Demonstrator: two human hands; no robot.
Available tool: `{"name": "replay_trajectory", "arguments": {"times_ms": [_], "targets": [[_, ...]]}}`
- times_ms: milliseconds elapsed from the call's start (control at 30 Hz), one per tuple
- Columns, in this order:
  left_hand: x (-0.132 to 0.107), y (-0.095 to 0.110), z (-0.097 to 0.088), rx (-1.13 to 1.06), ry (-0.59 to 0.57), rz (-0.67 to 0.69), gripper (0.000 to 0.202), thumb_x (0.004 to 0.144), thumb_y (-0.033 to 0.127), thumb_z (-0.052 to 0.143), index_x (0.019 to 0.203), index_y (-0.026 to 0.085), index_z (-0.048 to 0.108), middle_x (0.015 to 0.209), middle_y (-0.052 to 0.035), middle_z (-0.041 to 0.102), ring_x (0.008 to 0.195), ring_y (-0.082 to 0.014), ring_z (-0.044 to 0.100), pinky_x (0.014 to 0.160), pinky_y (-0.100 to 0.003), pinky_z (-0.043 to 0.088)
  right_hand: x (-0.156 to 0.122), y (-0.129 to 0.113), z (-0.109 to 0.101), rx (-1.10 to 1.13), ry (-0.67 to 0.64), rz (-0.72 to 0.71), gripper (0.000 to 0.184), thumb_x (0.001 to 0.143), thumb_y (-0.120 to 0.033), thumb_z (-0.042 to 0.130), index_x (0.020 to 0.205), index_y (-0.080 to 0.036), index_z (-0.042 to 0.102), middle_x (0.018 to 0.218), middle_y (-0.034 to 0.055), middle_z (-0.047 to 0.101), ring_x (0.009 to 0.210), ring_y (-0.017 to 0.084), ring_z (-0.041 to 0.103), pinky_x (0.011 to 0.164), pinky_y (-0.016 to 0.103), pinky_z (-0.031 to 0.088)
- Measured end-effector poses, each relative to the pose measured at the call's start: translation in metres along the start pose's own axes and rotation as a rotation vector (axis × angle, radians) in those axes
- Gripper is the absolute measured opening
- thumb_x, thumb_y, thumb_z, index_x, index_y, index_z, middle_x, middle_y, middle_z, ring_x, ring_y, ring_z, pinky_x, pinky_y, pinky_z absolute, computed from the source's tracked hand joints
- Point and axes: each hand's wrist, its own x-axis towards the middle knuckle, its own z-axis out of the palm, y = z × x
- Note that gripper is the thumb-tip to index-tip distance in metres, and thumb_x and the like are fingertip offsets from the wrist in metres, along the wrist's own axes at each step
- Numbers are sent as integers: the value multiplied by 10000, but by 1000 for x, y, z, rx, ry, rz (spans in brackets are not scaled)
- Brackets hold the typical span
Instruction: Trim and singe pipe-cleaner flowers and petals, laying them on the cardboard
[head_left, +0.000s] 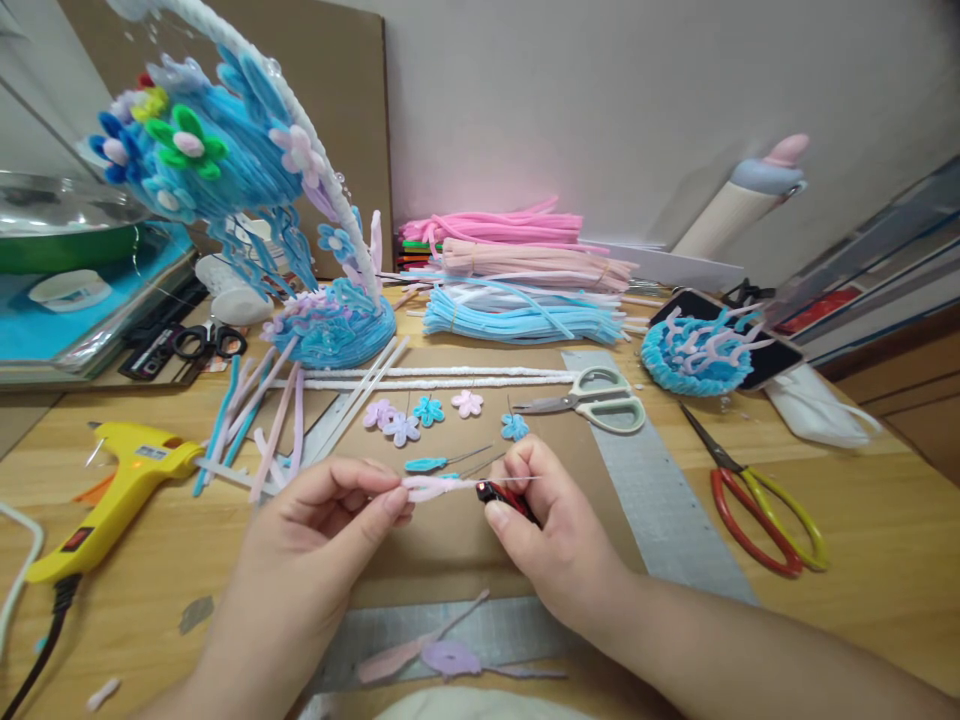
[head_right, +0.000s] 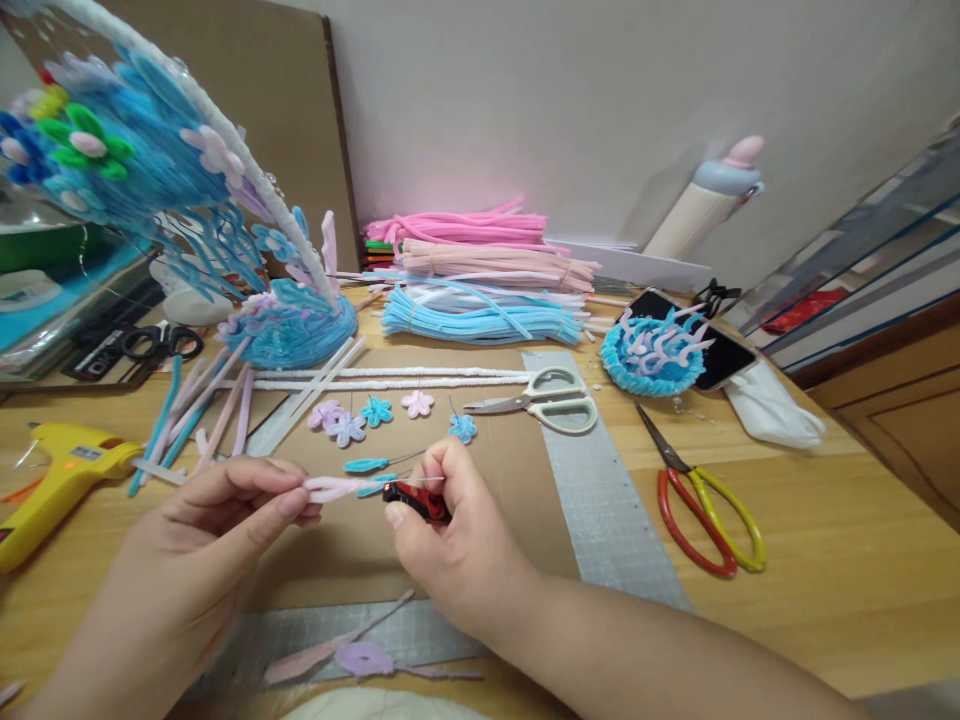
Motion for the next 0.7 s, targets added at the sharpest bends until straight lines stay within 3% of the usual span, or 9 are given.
{"name": "replay_trajectory", "arguments": {"times_ms": [600,700], "targets": [[-1,3,2,-18,-8,-24,183,658,341,882,729,243,746,705,39,714,598,-95,653,570,-143,532,0,3,1,-6,-79,50,310,819,-271,613,766,-266,307,698,-83,355,590,105,305,539,244,320],[0,5,2,-69,12,-45,223,640,339,897,818,268,780,720,41,740,586,-89,655,558,-131,538,0,4,0,-10,-117,76,324,837,-305,634,765,-263,321,686,-86,350,586,103,300,537,244,312]]}}
